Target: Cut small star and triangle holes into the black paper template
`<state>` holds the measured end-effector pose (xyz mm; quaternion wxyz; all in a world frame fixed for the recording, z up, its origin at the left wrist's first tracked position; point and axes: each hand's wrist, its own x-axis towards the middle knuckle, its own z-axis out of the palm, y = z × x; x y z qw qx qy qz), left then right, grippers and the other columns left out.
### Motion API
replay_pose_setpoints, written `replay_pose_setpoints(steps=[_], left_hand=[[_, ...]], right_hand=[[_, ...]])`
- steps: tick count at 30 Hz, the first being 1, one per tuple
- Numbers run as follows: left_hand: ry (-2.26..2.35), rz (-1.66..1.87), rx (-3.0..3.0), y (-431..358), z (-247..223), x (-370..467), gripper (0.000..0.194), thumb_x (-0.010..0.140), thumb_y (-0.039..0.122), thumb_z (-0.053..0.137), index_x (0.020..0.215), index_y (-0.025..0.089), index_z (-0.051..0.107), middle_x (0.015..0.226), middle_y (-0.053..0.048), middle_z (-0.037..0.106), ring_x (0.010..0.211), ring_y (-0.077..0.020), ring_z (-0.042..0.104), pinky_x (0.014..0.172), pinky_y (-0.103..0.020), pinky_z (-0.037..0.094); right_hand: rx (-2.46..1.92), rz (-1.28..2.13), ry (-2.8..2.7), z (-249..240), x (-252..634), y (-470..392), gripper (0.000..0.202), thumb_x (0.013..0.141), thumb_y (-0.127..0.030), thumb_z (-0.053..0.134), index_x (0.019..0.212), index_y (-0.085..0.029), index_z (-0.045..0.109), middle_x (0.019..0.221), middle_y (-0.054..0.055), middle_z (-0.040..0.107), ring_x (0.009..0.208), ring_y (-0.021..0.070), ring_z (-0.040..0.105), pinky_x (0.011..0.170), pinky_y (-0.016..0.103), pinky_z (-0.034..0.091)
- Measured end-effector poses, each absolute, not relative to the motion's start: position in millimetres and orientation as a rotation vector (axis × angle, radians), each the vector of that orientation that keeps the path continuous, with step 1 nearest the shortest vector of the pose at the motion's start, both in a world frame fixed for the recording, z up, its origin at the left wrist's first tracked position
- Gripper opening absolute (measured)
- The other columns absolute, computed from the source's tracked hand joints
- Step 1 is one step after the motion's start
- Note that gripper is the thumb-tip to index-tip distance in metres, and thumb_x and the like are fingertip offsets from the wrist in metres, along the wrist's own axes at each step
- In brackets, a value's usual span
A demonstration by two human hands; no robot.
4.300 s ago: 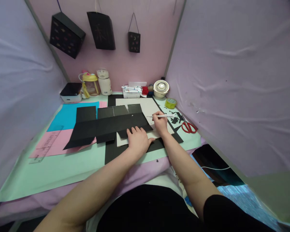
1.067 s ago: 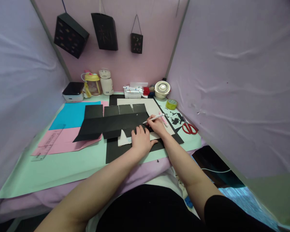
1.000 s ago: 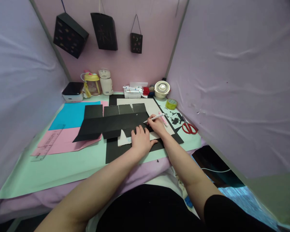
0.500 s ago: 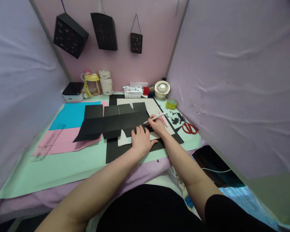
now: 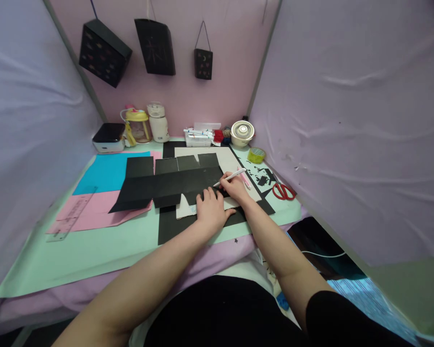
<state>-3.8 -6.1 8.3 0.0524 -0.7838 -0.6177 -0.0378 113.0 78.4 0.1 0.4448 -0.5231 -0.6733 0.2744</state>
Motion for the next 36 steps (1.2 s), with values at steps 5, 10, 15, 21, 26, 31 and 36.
replay_pose_setpoints(steps=[5,10,15,21,26,31,36], left_hand=[[-1.883,-0.117,-2.375,-5.8,8.2,-3.9,0.080,0.088,0.072,0.041,0.140,0.012,0.046,0.147,-0.023,0.041,0.132,-0.0361,0.038,0.105,-0.049,0.031],[-1.880,-0.122,-2.384,-6.1,8.8,-3.8,0.080,0.088,0.071,0.041,0.140,0.011,0.046,0.147,-0.024,0.041,0.132,-0.0368,0.038,0.105,-0.050,0.031],[-1.879,-0.127,-2.391,-6.2,8.8,-3.7,0.081,0.088,0.070,0.043,0.140,0.009,0.046,0.147,-0.026,0.040,0.132,-0.0378,0.038,0.105,-0.050,0.031],[-1.885,-0.122,-2.384,-5.4,7.2,-3.8,0.080,0.088,0.072,0.041,0.140,0.012,0.046,0.148,-0.024,0.040,0.133,-0.0369,0.037,0.106,-0.050,0.030],[-1.872,-0.139,-2.387,-5.5,6.4,-4.2,0.082,0.088,0.071,0.041,0.140,0.009,0.046,0.147,-0.026,0.040,0.132,-0.0382,0.038,0.105,-0.050,0.031],[-1.871,-0.145,-2.378,-5.8,6.4,-4.2,0.081,0.088,0.071,0.041,0.139,0.010,0.047,0.146,-0.025,0.041,0.132,-0.0375,0.038,0.105,-0.050,0.031],[-1.869,-0.144,-2.376,-5.4,5.8,-4.2,0.081,0.087,0.072,0.042,0.139,0.010,0.047,0.146,-0.025,0.041,0.131,-0.0371,0.039,0.105,-0.050,0.032]], right_hand=[[-1.302,0.676,-1.675,1.5,112.4,77.2,0.010,0.075,-0.019,0.051,0.068,-0.020,0.058,0.060,-0.002,0.065,0.060,0.0144,0.060,0.062,0.024,0.046],[-1.311,0.658,-1.682,1.8,112.3,76.5,0.010,0.074,-0.019,0.051,0.067,-0.020,0.058,0.060,-0.003,0.065,0.060,0.0141,0.059,0.062,0.024,0.045],[-1.350,0.599,-1.657,1.5,112.1,77.3,0.011,0.074,-0.021,0.052,0.065,-0.021,0.058,0.059,-0.003,0.063,0.059,0.0142,0.057,0.061,0.024,0.043],[-1.388,0.536,-1.614,0.4,111.7,79.4,0.013,0.074,-0.022,0.050,0.063,-0.021,0.056,0.057,-0.002,0.062,0.059,0.0151,0.057,0.060,0.026,0.041],[-1.385,0.522,-1.608,0.2,112.0,79.7,0.013,0.074,-0.022,0.051,0.062,-0.021,0.055,0.056,-0.002,0.061,0.057,0.0154,0.056,0.059,0.026,0.041],[-1.365,0.527,-1.606,0.6,112.6,78.9,0.013,0.076,-0.023,0.050,0.064,-0.021,0.056,0.059,-0.002,0.063,0.059,0.0145,0.057,0.062,0.025,0.042],[-1.344,0.561,-1.629,-1.4,112.5,80.0,0.014,0.078,-0.024,0.051,0.066,-0.021,0.057,0.061,-0.003,0.065,0.058,0.0138,0.058,0.059,0.024,0.042]])
